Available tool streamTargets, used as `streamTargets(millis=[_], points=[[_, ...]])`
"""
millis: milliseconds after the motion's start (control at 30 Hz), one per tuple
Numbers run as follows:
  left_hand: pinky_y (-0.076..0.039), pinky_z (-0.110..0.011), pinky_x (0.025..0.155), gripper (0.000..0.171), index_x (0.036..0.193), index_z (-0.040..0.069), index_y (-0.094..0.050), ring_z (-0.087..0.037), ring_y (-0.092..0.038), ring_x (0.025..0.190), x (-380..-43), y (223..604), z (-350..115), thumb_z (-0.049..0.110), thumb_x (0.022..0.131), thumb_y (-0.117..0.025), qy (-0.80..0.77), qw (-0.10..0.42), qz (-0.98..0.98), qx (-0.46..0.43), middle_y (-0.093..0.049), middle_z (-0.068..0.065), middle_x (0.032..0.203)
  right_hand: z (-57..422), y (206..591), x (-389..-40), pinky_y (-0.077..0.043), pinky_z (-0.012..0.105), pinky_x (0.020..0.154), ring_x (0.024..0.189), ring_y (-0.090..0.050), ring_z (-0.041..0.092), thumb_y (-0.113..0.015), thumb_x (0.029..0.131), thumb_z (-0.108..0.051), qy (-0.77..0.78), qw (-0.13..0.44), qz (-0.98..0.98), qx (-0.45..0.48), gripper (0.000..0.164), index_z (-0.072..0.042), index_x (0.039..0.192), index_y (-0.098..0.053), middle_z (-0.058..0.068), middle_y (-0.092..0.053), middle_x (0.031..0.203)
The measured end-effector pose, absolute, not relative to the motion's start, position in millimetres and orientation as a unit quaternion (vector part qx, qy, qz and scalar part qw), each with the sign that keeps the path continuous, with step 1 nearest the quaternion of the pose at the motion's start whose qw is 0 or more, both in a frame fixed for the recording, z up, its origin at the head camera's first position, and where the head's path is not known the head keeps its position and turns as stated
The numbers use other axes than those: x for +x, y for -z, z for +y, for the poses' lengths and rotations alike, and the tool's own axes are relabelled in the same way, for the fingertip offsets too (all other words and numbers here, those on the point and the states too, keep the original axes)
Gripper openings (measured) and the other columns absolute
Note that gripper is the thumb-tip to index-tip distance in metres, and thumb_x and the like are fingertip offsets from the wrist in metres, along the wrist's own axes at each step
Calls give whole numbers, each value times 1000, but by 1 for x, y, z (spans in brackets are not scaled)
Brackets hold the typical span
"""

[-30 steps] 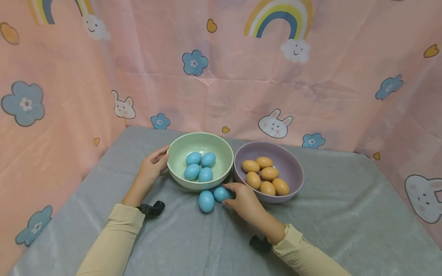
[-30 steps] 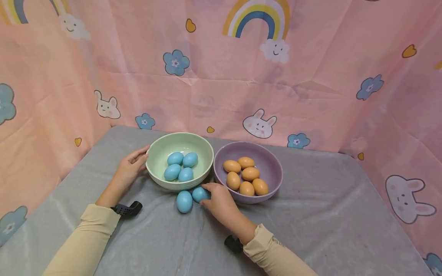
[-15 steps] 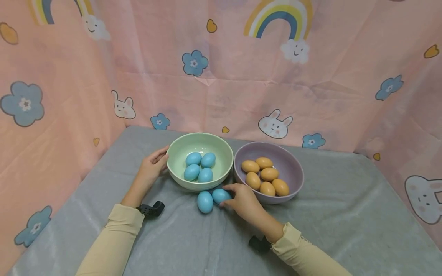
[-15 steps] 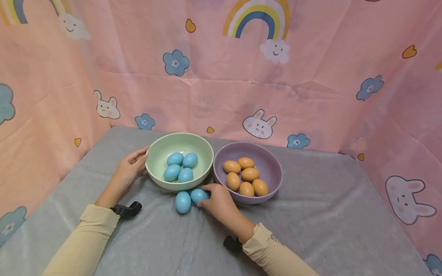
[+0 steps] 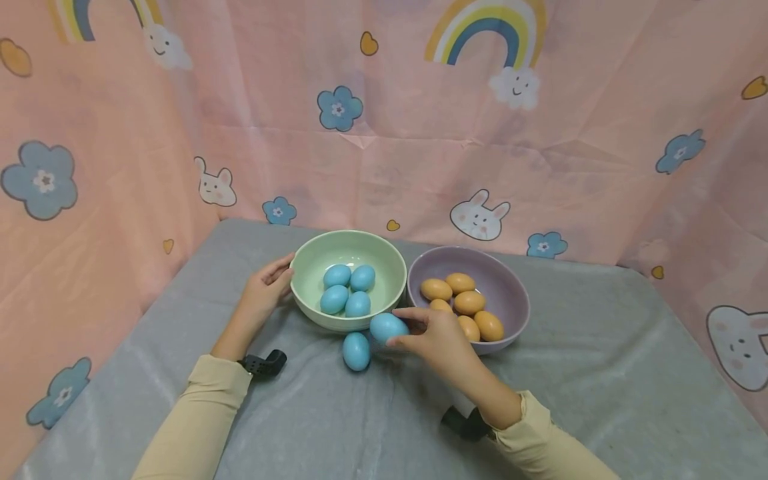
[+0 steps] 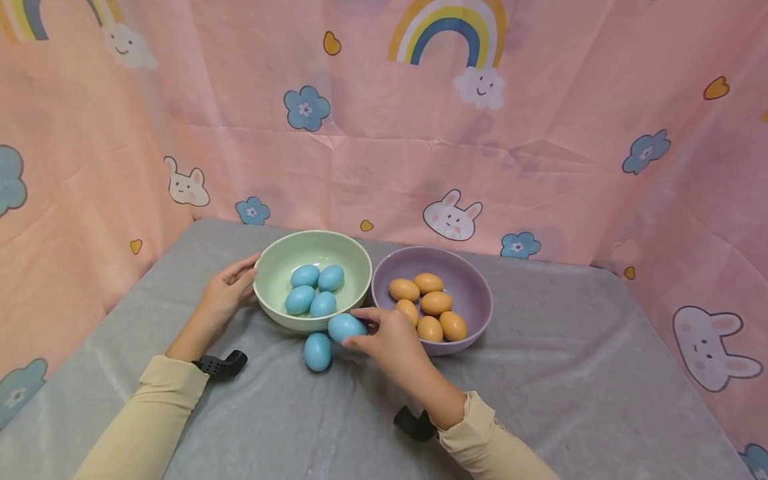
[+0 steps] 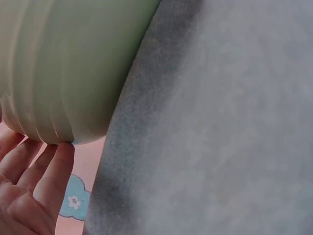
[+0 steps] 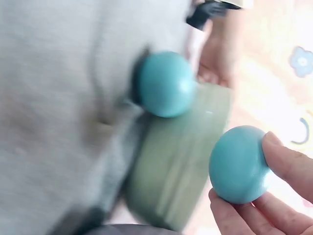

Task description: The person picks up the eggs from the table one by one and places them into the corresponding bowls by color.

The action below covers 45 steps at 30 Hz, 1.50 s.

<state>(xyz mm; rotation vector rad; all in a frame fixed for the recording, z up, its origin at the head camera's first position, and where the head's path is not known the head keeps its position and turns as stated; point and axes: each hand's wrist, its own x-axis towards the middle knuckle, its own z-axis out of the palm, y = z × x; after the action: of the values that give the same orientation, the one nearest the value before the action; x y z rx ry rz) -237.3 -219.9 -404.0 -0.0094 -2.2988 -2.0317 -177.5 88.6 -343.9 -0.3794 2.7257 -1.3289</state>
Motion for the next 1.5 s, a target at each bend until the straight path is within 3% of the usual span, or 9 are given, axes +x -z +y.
streamTargets(millis=[233,433,633,967,1500], points=[[-51,-9,90,49,151,8,-42,-29,-47,139,-236,404,-221,22,105,-51,664,35,-747,-3,-45,-17,153,81,328,-191,-61,26,80,101,-72,25,-85,78,-14,448,3,880,-156,42,-1,116,-73,14,-73,113],[-52,-10,90,50,151,9,-43,-28,-48,137,-236,405,-221,23,104,-52,662,29,-749,5,-46,-16,152,66,323,-210,-60,26,75,99,-72,22,-86,78,-23,391,-26,907,-152,45,-7,118,-74,9,-76,111],[-53,-11,90,49,151,9,-43,-29,-49,136,-237,406,-219,22,104,-52,663,31,-748,5,-47,-17,152,50,321,-228,-59,28,78,106,-70,22,-85,78,-22,383,2,913,-140,46,-9,121,-73,8,-73,119],[-51,-9,91,49,151,9,-43,-28,-48,138,-237,405,-218,22,104,-52,664,36,-747,8,-46,-16,153,24,335,-259,-58,35,94,111,-69,23,-85,78,-15,387,53,910,-141,45,-3,119,-72,11,-74,117],[-51,-9,91,49,151,8,-43,-29,-49,138,-239,404,-219,20,104,-52,665,38,-746,6,-47,-17,152,12,350,-277,-53,35,102,116,-65,24,-86,76,-16,331,55,933,-130,41,-5,114,-75,9,-76,112]])
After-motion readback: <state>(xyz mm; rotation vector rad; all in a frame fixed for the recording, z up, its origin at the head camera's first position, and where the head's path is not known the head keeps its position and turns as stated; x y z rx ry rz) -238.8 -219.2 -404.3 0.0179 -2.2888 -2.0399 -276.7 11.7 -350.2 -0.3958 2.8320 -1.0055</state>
